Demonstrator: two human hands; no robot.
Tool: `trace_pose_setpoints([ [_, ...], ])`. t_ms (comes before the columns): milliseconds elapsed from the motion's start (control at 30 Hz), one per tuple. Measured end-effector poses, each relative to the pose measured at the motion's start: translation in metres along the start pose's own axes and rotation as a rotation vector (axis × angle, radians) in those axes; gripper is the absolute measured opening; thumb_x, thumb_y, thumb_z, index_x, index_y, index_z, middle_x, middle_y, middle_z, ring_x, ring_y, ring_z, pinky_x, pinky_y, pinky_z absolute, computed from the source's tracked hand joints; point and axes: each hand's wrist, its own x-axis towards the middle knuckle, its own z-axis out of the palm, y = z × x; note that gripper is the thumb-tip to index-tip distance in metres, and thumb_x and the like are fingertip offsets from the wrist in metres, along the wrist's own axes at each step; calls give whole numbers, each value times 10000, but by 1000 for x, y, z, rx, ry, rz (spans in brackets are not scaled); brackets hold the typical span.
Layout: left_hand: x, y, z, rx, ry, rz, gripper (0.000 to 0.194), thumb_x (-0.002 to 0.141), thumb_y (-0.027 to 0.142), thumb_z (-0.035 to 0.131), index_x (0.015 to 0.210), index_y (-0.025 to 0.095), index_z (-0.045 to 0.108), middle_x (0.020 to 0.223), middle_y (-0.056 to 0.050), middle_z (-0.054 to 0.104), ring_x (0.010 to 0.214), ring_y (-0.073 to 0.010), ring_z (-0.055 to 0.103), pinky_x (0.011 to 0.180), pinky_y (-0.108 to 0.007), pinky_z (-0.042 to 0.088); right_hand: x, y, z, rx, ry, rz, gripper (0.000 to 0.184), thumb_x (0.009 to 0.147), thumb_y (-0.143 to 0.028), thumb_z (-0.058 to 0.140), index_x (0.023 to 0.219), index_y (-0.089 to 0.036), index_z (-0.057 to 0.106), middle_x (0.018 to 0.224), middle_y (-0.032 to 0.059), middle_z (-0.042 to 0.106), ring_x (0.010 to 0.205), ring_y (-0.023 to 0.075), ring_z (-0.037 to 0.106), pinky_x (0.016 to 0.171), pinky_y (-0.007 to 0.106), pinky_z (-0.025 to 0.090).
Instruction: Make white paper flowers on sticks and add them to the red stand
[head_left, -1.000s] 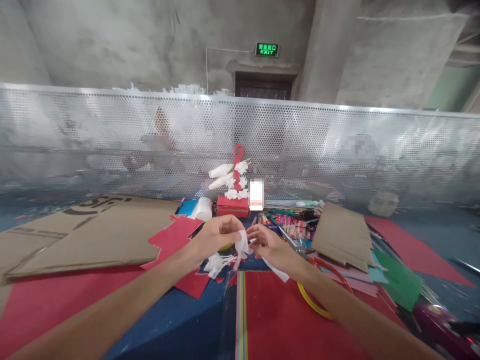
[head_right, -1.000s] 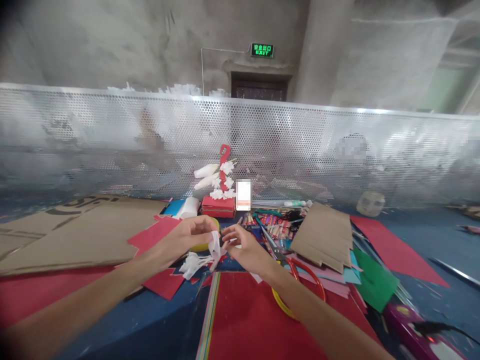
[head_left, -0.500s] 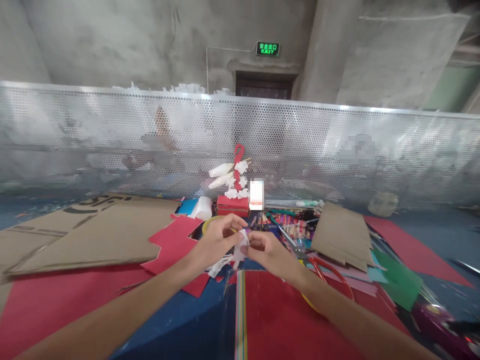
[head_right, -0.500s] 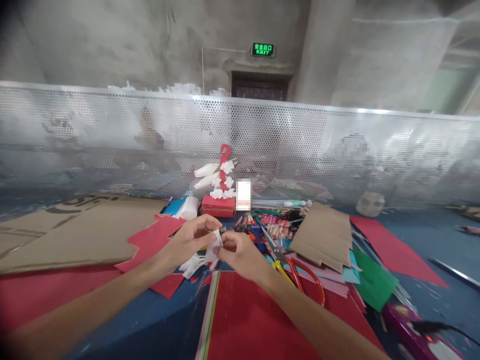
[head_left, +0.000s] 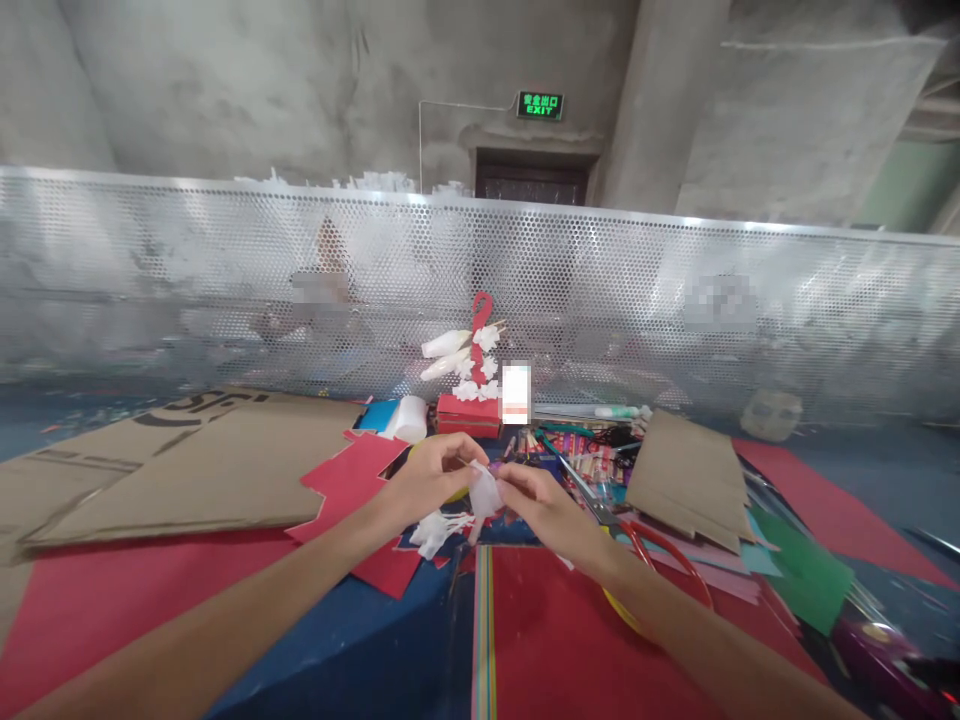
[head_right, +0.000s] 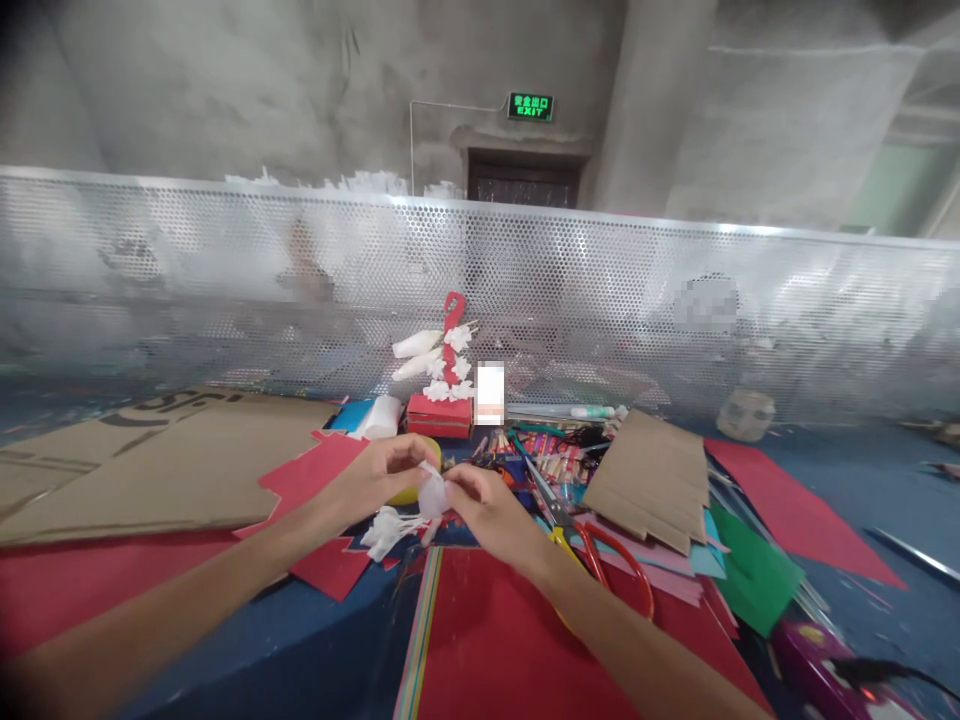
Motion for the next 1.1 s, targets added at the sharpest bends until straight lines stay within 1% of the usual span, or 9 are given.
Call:
trace_pose_setpoints([
  [100,1,-5,-2,-22,-26,6,156,793,281,605,857,140,615,843,-45,659,753,-153,611,706,-260,471,-1,3,0,-45,-7,-9,317,934,-429,461,843,-170,620,782,10,603,697,135,539,645,246,414],
  [233,5,-17,-5,-42,-30,13,172,801,292,611,872,135,610,849,-49,651,757,-158,610,706,-266,466,-1,10,-1,-147,-38,-8,305,898,-419,536,864,-153,680,768,18,635,705,146,552,631,243,403],
  [467,12,-33,-8,-62,0,-5,227,793,367,633,857,150,610,847,-42,664,761,-160,611,712,-264,454,3,15,-4,-93,-90,123,496,925,-535,428,936,-122,704,865,91,684,826,197,615,616,260,463],
  [633,16,-29,-14,-30,10,2,230,782,364,637,845,143,627,795,-31,657,709,-145,593,665,-252,429,11,13,-11,-31,-29,136,549,907,-610,415,1137,-162,635,1124,116,654,1037,240,604,696,308,522],
  [733,19,-31,-14,-9,23,4,221,772,355,642,823,141,619,755,-19,638,672,-133,573,630,-243,413,19,11,-14,-53,-5,81,545,855,-546,565,1254,-176,545,1236,129,612,1118,246,584,826,348,515],
  [833,23,-38,-12,4,18,16,222,768,358,650,825,146,611,709,0,614,640,-123,553,593,-231,397,30,12,-14,-87,-10,3,615,775,-420,704,1285,-151,488,1108,121,673,1044,236,623,894,366,480],
  [900,25,-43,-10,7,2,28,218,771,354,650,832,150,605,712,3,618,642,-123,559,595,-228,404,36,17,-11,-101,-10,-9,627,755,-371,722,1280,-139,469,949,83,704,907,224,659,832,365,491],
  [967,26,-46,-9,17,-8,34,208,772,345,650,834,152,601,723,0,625,653,-124,569,605,-228,415,41,22,-9,-99,-11,14,568,762,-355,707,1234,-130,486,837,56,705,801,218,671,752,350,500],
  [1100,25,-45,-12,66,-19,50,185,796,321,624,864,150,607,776,-19,652,689,-134,596,635,-236,439,46,30,-4,-59,-39,37,361,806,-399,645,1029,-134,546,821,82,720,799,233,689,718,332,499],
])
